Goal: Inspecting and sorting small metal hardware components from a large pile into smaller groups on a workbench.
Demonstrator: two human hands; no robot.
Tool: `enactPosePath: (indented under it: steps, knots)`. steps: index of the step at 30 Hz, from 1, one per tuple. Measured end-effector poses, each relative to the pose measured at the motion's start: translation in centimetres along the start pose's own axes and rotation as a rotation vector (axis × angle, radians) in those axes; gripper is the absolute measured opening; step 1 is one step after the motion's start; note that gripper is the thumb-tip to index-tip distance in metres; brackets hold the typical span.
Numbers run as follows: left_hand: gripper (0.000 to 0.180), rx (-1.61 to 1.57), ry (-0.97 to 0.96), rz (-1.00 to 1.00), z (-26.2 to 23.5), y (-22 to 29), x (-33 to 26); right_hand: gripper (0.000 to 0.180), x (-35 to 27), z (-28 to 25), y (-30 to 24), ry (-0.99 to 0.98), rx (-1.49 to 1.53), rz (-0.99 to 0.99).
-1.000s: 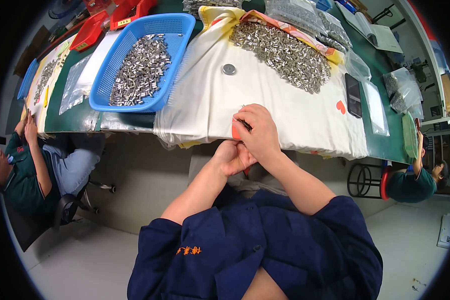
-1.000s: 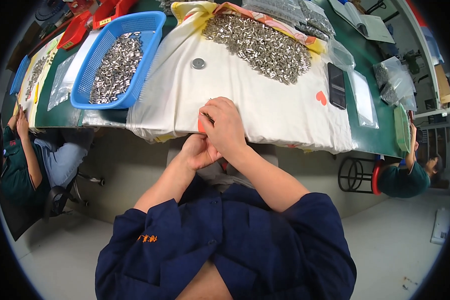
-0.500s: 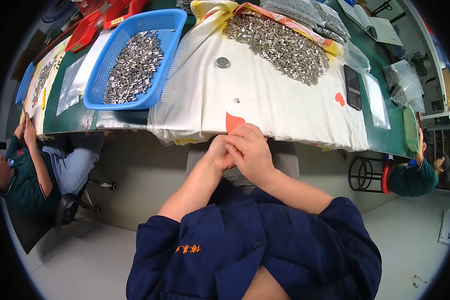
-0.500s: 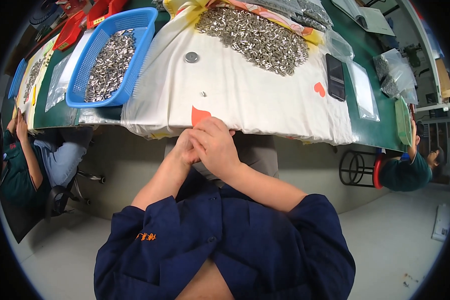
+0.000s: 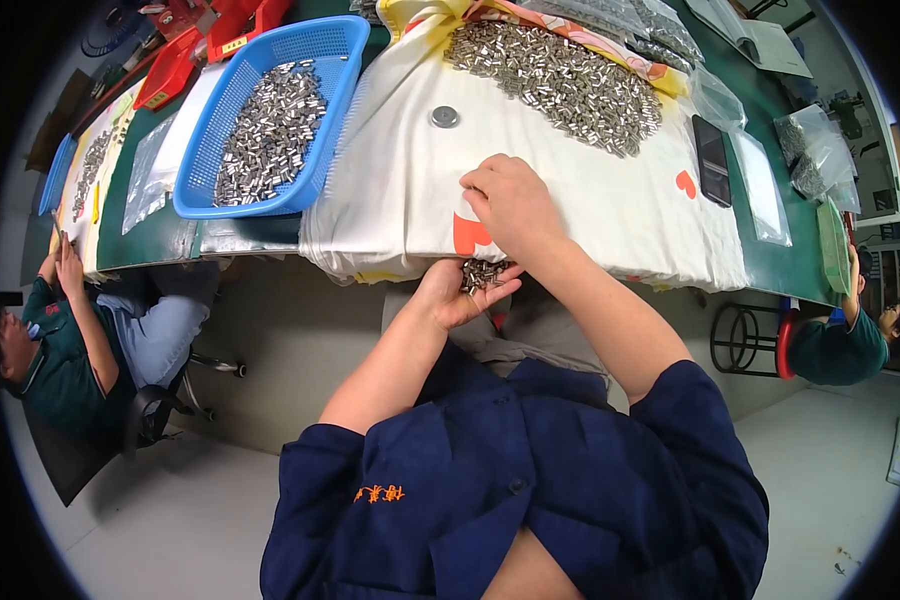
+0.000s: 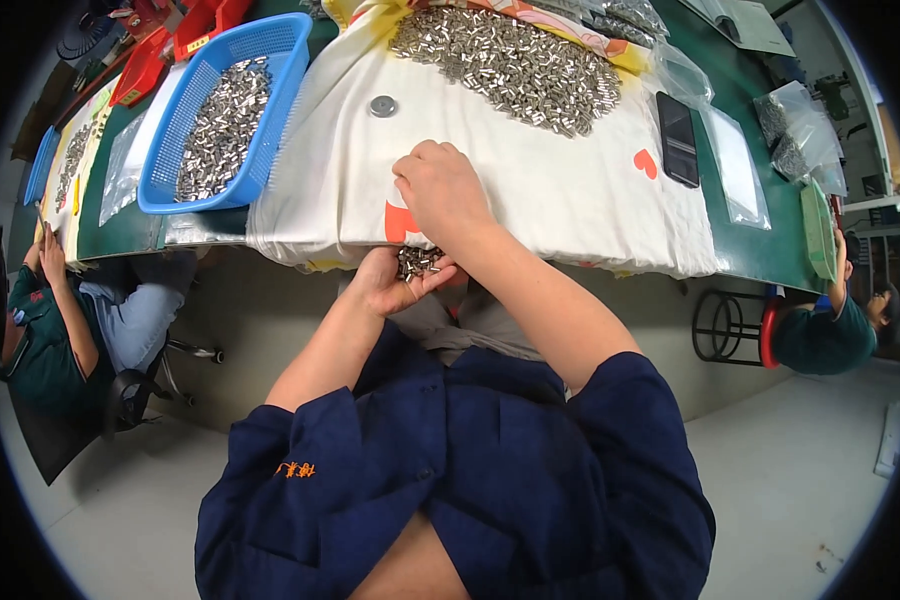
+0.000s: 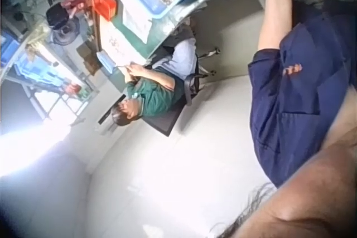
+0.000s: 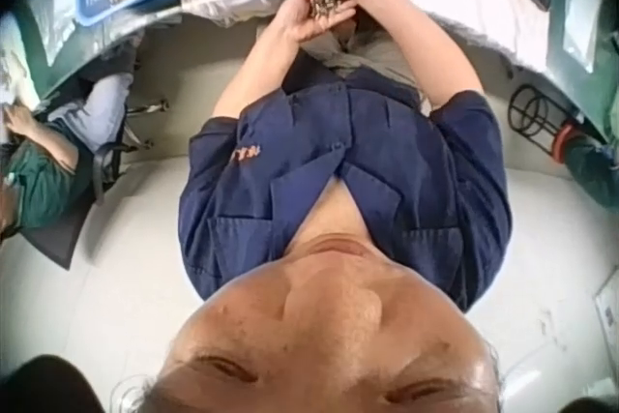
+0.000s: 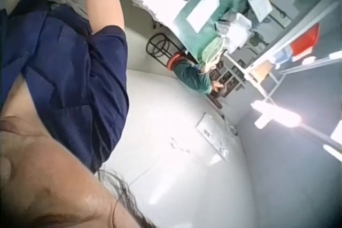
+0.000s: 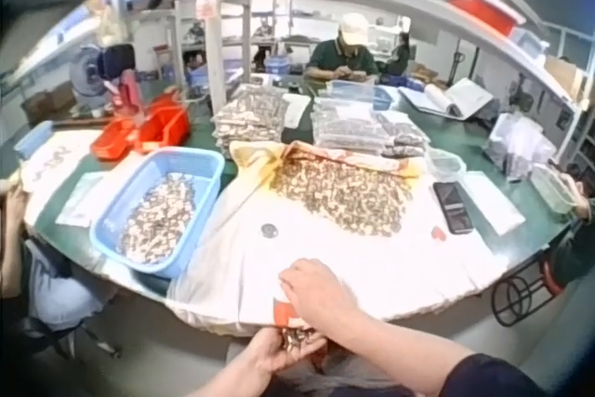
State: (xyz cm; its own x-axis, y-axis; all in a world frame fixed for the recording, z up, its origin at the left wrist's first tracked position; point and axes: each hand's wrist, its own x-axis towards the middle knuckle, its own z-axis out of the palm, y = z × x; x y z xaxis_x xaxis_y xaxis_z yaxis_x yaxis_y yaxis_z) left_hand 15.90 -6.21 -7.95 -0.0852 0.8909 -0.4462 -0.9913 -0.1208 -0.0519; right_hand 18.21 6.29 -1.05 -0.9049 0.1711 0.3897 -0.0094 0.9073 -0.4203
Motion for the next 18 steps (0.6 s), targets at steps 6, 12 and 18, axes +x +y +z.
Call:
enactPosePath:
  steps: [6,12,18]
  knots:
    - [0.035,0.065,0.024,0.053,-1.1,-0.4,0.0,0.009,-2.8,-0.4,-0.9,-0.102,0.055,-0.053]
    - [0.025,0.02,-0.264,0.022,-3.7,-1.1,-0.9,0.013,-7.5,-0.5,-3.4,-0.121,0.208,-0.273]
    - [0.021,-0.123,0.142,0.119,-3.6,-2.2,-3.6,0.019,-7.7,-3.0,-3.6,-0.065,0.319,-0.178]
